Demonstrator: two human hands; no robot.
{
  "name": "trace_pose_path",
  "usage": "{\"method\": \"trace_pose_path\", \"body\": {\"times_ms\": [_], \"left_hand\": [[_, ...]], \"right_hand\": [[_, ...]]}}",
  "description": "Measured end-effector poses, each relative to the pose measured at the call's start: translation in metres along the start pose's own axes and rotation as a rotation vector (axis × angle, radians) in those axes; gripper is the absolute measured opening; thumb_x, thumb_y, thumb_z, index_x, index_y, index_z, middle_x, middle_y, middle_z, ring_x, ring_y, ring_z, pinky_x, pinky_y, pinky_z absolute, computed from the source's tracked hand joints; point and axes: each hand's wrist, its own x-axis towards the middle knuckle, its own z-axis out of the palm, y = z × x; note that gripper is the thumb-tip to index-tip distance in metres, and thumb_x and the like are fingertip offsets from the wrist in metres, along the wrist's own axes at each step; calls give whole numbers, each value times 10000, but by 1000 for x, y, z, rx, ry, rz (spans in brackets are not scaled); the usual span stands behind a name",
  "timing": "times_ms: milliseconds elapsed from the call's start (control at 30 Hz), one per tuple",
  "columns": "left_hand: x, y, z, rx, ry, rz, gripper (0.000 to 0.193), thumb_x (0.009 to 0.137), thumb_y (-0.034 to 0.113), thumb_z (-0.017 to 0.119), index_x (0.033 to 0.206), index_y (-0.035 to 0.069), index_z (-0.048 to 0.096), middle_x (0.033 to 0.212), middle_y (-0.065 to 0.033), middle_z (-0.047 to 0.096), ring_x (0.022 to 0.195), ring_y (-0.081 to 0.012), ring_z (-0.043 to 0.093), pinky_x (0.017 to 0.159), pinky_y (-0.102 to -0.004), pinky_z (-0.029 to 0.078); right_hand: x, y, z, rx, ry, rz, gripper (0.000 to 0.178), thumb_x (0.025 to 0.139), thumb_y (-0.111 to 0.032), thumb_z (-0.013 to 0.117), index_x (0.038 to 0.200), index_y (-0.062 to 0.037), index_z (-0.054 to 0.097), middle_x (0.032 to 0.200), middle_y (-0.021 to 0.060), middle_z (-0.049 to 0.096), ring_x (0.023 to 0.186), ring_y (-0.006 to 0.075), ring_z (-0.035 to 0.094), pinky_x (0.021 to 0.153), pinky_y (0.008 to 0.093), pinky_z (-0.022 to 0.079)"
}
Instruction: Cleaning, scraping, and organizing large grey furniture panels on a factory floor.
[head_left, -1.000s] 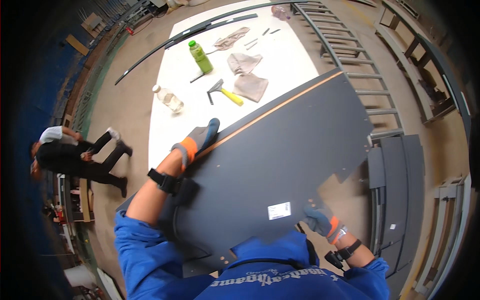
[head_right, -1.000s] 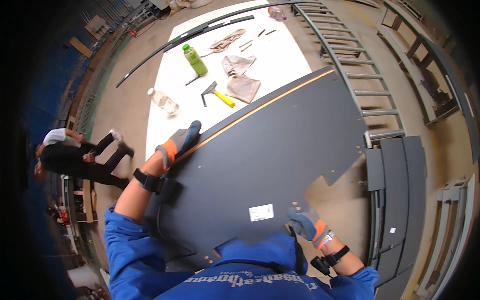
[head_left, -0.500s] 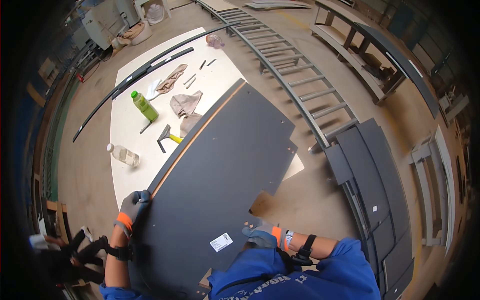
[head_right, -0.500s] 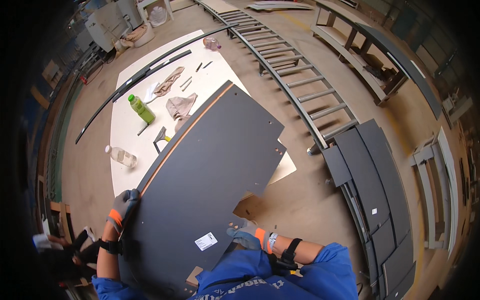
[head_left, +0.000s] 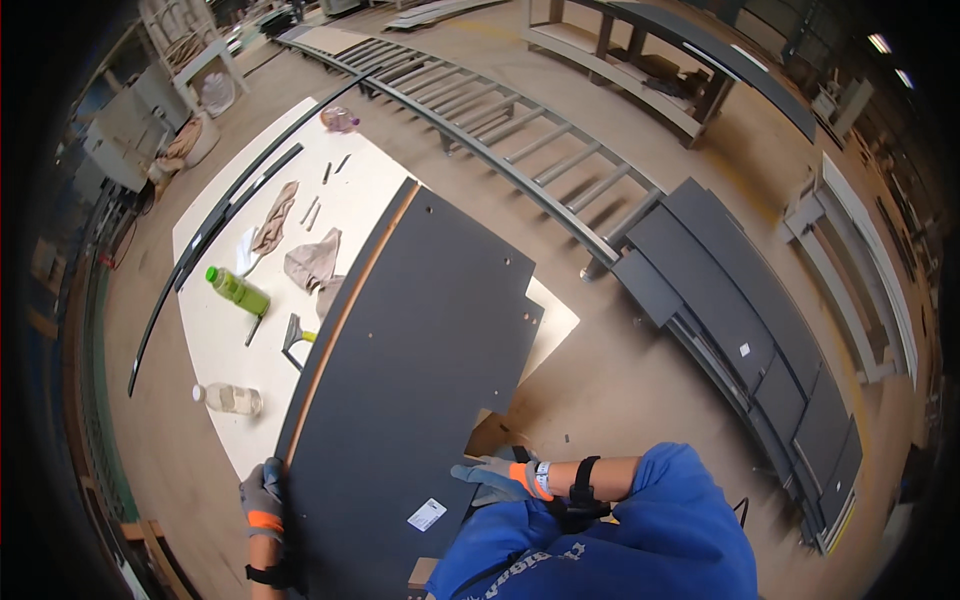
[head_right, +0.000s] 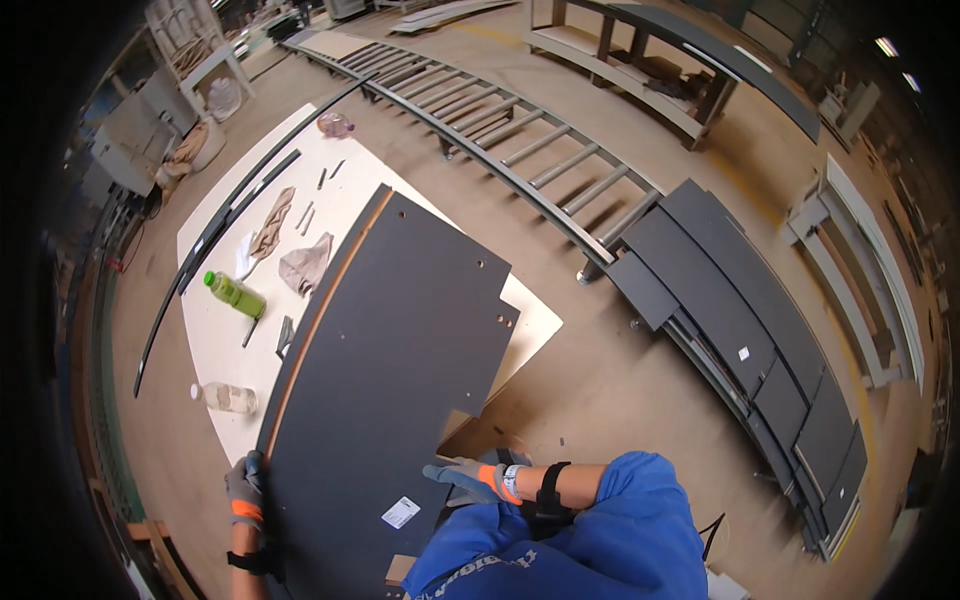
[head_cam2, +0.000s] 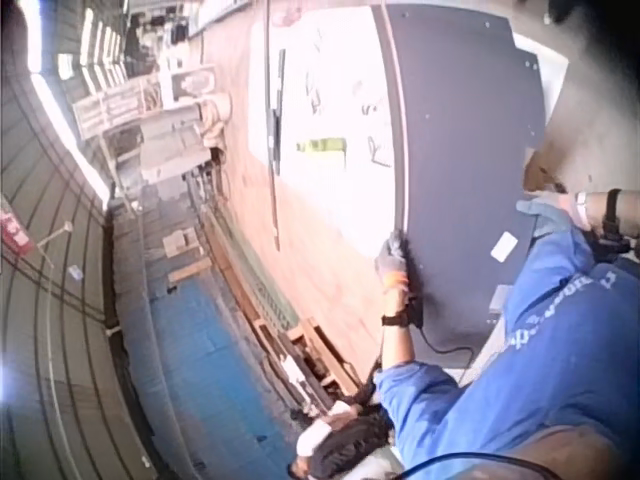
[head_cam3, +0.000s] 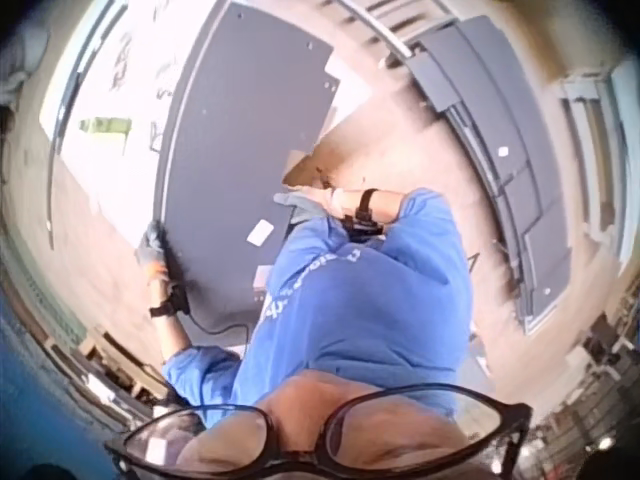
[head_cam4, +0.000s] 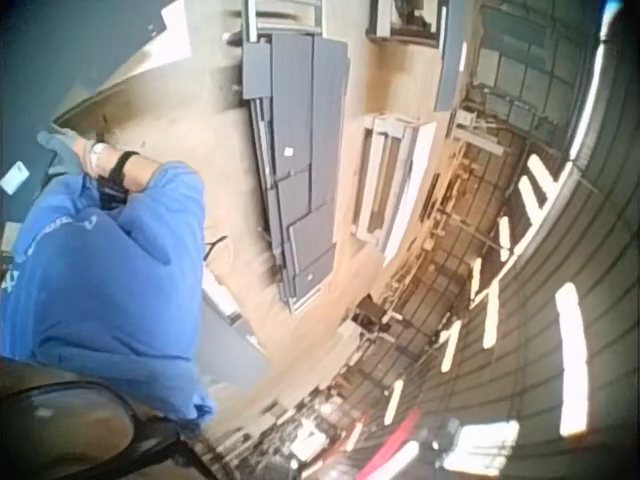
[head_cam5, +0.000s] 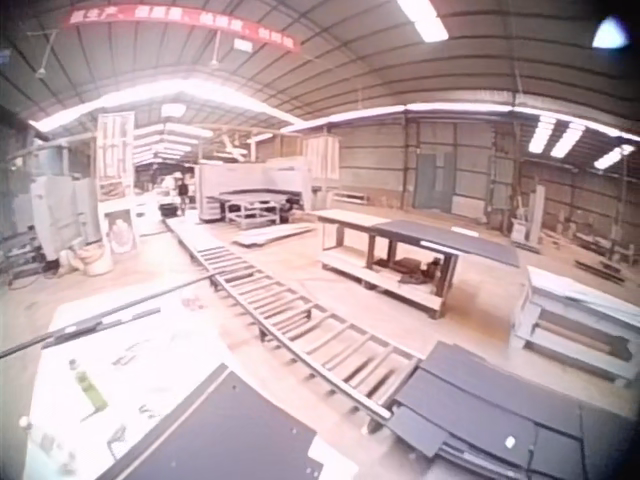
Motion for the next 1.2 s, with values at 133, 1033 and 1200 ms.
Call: {"method": "trace_pose_path", "body": {"times_ms": [133,1033,1200], "left_hand": [[24,21,39,8,-110,10,435,925,376,524,745,-14,591,630,-253,514,518,-376,420,543,-430,391],[153,23,256,-87,-411,-28,449,894,412,531,752,-5,616,615,-224,541,545,-257,502,580,-415,427],[160,18,260,-33,-448,-36,383,886,351,543,754,0,617,633,-231,543,552,-251,508,588,-412,431]], "right_hand": [[8,17,-37,-203,-40,-106,567,893,-384,607,1329,-66,434,1307,84,492,1156,216,500,972,327,439],[61,0,-142,357,239,352,620,852,-477,623,1336,-132,449,1291,154,513,1236,278,475,1005,343,424],[36,-38,-153,-580,115,21,494,889,-461,558,1207,-82,548,1157,123,605,1146,230,535,938,329,441]]}}
